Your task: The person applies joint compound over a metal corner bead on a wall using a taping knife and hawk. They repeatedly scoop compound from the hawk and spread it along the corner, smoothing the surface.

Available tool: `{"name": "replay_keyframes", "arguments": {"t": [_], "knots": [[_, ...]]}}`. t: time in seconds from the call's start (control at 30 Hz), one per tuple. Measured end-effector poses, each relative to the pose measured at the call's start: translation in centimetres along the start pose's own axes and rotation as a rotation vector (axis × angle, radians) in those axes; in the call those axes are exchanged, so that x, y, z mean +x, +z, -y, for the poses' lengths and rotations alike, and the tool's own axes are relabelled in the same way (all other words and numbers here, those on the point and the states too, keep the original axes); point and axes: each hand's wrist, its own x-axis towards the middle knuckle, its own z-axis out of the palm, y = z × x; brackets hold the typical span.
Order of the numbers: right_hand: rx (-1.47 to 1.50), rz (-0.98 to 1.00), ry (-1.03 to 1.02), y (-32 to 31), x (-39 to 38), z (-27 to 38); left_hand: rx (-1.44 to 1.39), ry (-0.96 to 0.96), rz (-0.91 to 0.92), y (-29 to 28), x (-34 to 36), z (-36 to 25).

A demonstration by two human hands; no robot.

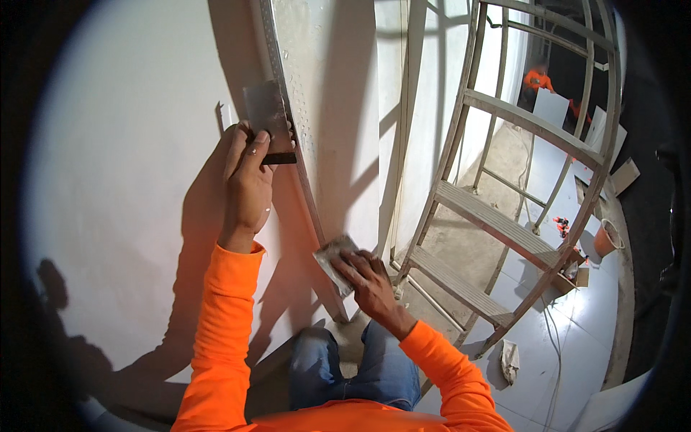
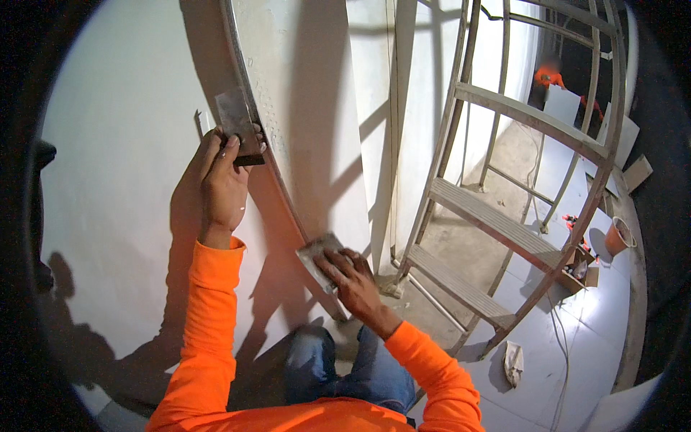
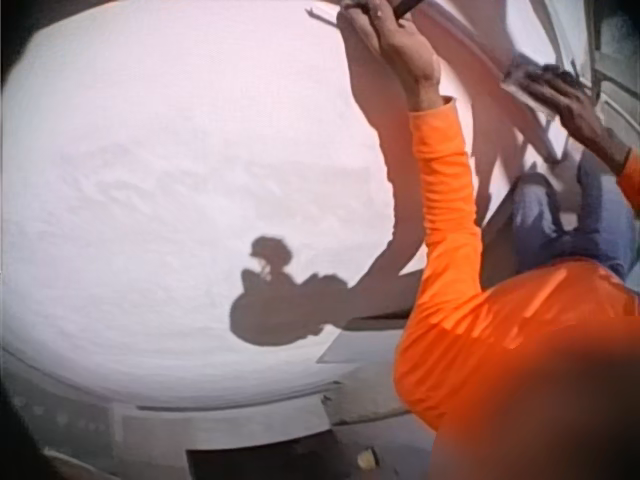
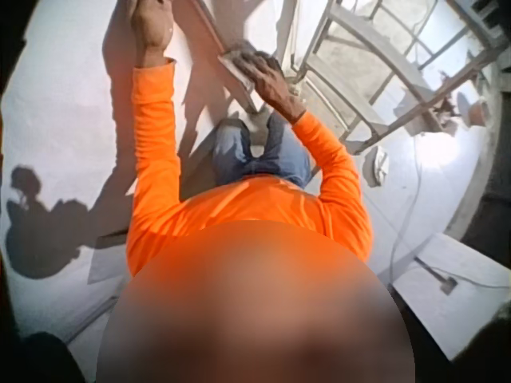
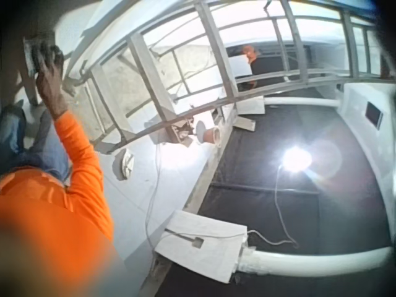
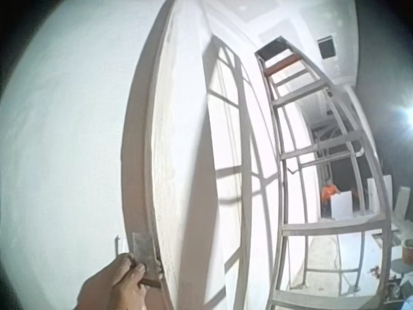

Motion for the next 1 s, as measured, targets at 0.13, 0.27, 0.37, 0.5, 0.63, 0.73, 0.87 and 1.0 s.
{"name": "replay_keyframes", "arguments": {"t": [0.13,0.27,0.37,0.5,0.63,0.73,0.87,1.0], "knots": [[0.178,-0.243,0.038,-2.9,3.4,1.7,0.013,-0.033,-0.101,0.7,0.1,-0.4],[-0.001,-0.419,-0.026,-4.6,12.6,2.0,0.158,-0.054,-0.154,0.6,-0.2,-1.6],[-0.061,-0.493,-0.113,-3.9,16.4,2.8,0.261,-0.06,-0.104,-0.1,0.1,-2.9],[-0.158,-0.401,-0.132,-2.3,14.4,4.3,0.218,-0.114,-0.059,-0.7,0.2,-3.2],[-0.125,-0.345,-0.142,-4.4,11.6,3.9,0.405,-0.098,-0.138,-0.6,0.1,-2.7],[-0.13,-0.376,-0.155,-7.1,14.9,1.9,0.272,-0.126,-0.097,-0.5,0.2,-2.4],[-0.152,-0.312,-0.282,-8.7,18.6,0.2,0.317,-0.077,-0.168,-0.7,0.3,-1.9],[-0.177,-0.195,-0.25,-7.0,15.5,0.7,0.311,-0.129,-0.069,-1.5,0.3,-2.1]]}}
